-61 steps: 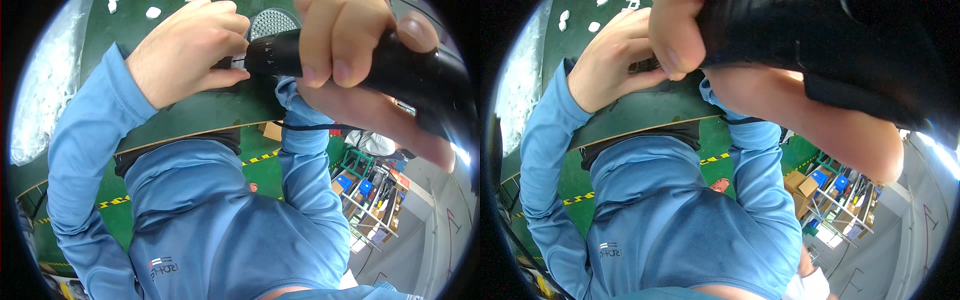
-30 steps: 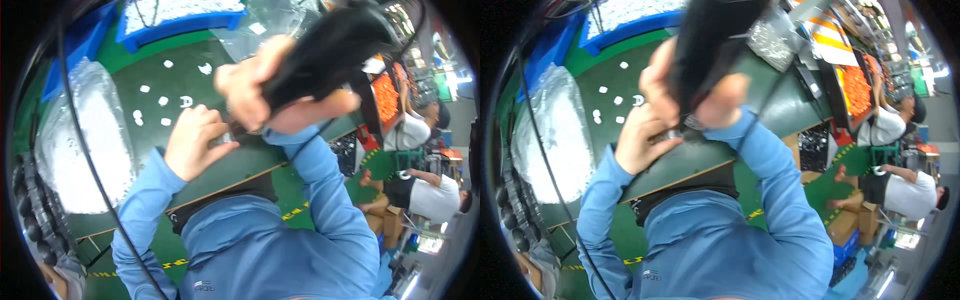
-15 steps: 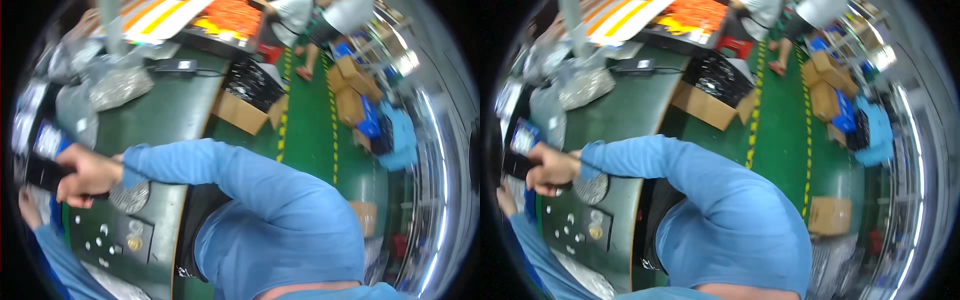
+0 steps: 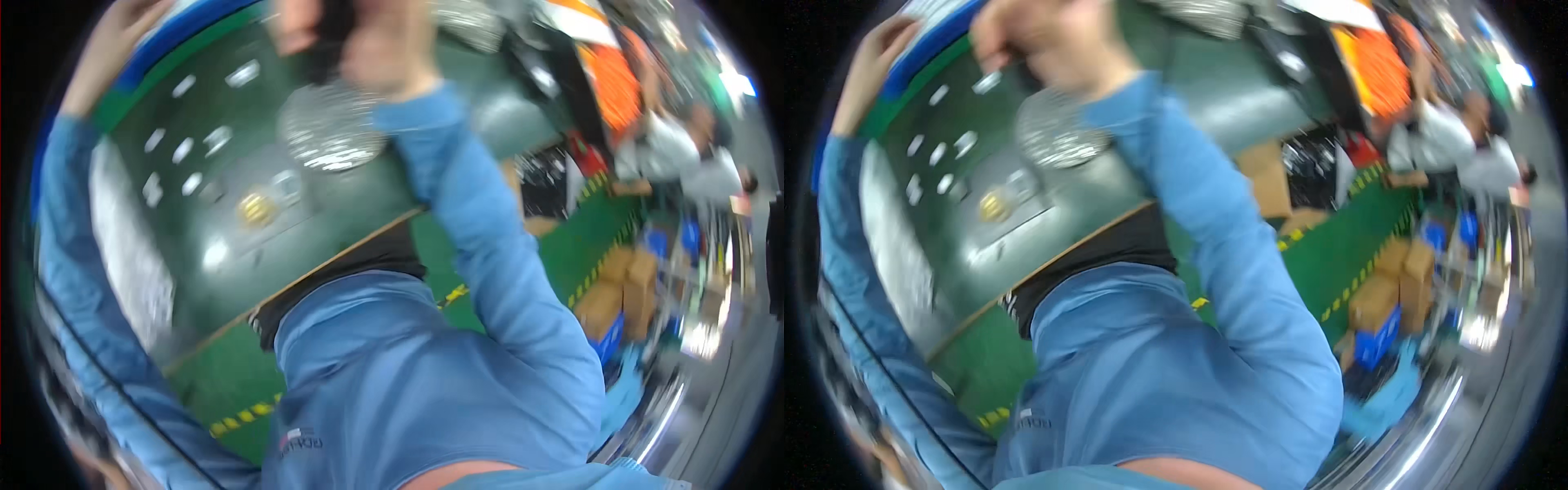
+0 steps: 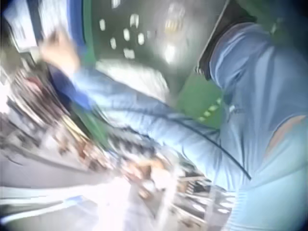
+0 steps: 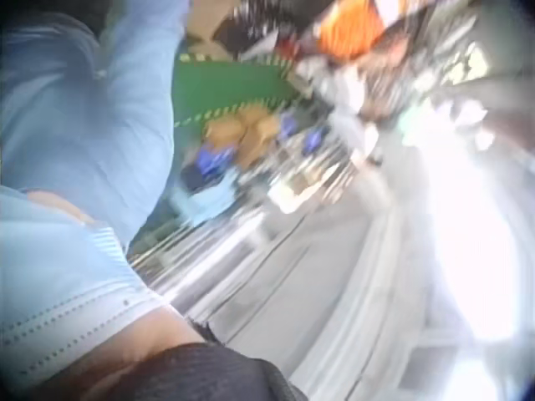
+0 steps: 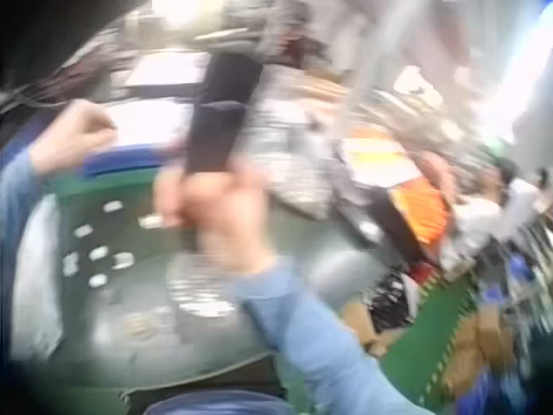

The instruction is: Assembling small plastic components using a handheld electric screwdriver at a factory workbench.

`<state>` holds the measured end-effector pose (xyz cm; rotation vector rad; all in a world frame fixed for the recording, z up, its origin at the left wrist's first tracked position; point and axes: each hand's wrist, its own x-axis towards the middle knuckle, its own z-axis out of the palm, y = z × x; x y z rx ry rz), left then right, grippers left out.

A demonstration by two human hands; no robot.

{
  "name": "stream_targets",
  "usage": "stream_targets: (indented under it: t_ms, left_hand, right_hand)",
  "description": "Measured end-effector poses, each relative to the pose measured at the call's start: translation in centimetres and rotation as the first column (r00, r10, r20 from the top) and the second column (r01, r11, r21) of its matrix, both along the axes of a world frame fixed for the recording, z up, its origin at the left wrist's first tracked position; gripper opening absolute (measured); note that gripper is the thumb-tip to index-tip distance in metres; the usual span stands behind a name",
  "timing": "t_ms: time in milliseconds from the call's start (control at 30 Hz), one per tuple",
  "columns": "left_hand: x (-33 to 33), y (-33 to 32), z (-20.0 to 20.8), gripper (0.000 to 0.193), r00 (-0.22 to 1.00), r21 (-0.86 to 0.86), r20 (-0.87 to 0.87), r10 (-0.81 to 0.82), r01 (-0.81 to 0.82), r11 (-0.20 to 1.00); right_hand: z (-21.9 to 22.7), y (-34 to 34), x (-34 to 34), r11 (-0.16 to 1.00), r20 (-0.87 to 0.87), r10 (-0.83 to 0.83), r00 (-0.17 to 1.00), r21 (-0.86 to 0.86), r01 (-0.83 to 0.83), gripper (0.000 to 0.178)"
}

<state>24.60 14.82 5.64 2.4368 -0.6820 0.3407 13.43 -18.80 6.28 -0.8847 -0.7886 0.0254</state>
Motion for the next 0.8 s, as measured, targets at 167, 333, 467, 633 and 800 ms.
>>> stream_targets:
  t_ms: [167,333,467,633,800]
  left_hand:
    - [-16.0,-4.9,-0.7,0.017,1.0,0.061,-0.014,-0.009,0.01,0.998]
    - [-19.0,-4.7,-3.2,0.021,0.987,0.122,-0.131,0.09,-0.074,0.99]
    - [-18.1,-7.5,-2.7,0.022,0.993,0.067,-0.119,-0.019,0.027,0.997]
    - [-17.6,-8.0,-3.8,0.024,0.992,0.184,-0.046,-0.116,0.122,0.975]
    - [-18.9,-6.1,-3.9,0.02,0.998,0.128,-0.044,-0.053,0.058,0.99]
  right_hand:
    - [2.5,0.9,-1.7,0.931,0.209,-0.279,0.937,-0.18,0.317,0.082]
    - [2.6,1.9,-2.0,0.937,0.118,-0.198,0.973,-0.269,0.224,0.072]
    - [2.2,1.5,-2.2,0.9,0.078,-0.218,0.973,-0.37,0.232,0.071]
    - [0.2,0.5,-2.3,0.745,0.465,-0.601,0.65,0.034,0.666,0.03]
    - [-0.7,0.7,-6.0,0.662,0.777,-0.022,0.629,-0.46,0.592,0.013]
